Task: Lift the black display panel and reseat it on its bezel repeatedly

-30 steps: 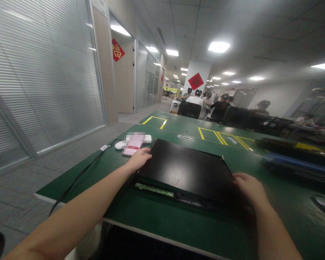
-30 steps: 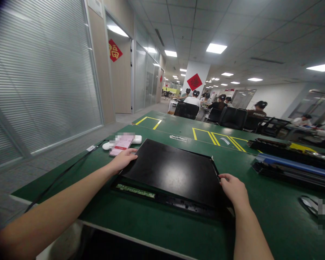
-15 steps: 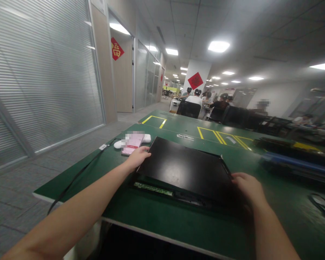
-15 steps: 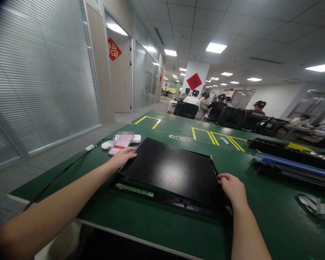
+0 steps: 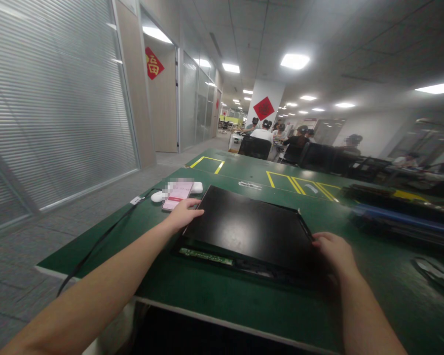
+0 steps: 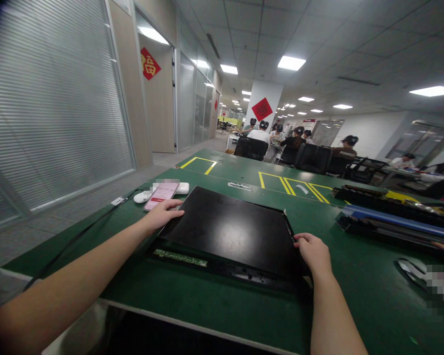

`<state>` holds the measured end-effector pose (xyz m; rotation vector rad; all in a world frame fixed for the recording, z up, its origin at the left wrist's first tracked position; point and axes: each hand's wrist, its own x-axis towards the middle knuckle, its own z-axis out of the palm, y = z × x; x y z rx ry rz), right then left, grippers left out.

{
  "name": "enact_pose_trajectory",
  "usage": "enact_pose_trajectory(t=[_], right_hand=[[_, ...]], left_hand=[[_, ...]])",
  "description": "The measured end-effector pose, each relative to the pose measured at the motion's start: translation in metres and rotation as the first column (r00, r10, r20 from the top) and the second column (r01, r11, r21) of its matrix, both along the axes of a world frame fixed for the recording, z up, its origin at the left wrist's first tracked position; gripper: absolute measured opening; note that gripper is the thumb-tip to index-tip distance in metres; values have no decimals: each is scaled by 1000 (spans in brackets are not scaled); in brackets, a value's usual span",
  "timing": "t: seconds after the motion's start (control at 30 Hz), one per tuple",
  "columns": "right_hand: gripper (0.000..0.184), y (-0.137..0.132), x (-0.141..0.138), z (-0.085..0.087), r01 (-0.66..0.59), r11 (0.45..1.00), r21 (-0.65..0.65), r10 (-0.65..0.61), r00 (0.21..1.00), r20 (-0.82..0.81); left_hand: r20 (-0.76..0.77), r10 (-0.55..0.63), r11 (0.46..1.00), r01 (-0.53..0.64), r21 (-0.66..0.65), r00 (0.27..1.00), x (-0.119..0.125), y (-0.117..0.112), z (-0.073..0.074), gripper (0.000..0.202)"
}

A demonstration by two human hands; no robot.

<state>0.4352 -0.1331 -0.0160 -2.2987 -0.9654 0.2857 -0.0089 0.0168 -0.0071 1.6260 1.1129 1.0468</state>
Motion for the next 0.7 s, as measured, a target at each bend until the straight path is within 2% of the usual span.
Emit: enact_pose_trajectory(t=[0.13, 0.33, 0.53, 0.7], right_hand=[[32, 0, -4, 4, 9, 1000, -16, -9, 1000, 3], [33, 2, -5, 5, 16, 1000, -11, -16, 1000, -23], [34, 2, 3, -1, 13, 999, 36, -11, 998, -62], [41, 2, 4, -6, 36, 995, 92, -25, 992, -122]], left_hand=[[-222, 65, 987, -31, 156, 973, -1, 3, -2, 27], [-439, 114, 965, 7, 263, 891, -2, 11, -11, 29], [-553, 146, 954, 33, 299, 820, -1, 17, -17, 34], [-572, 143, 955, 40, 295, 808, -2, 21, -21, 39]])
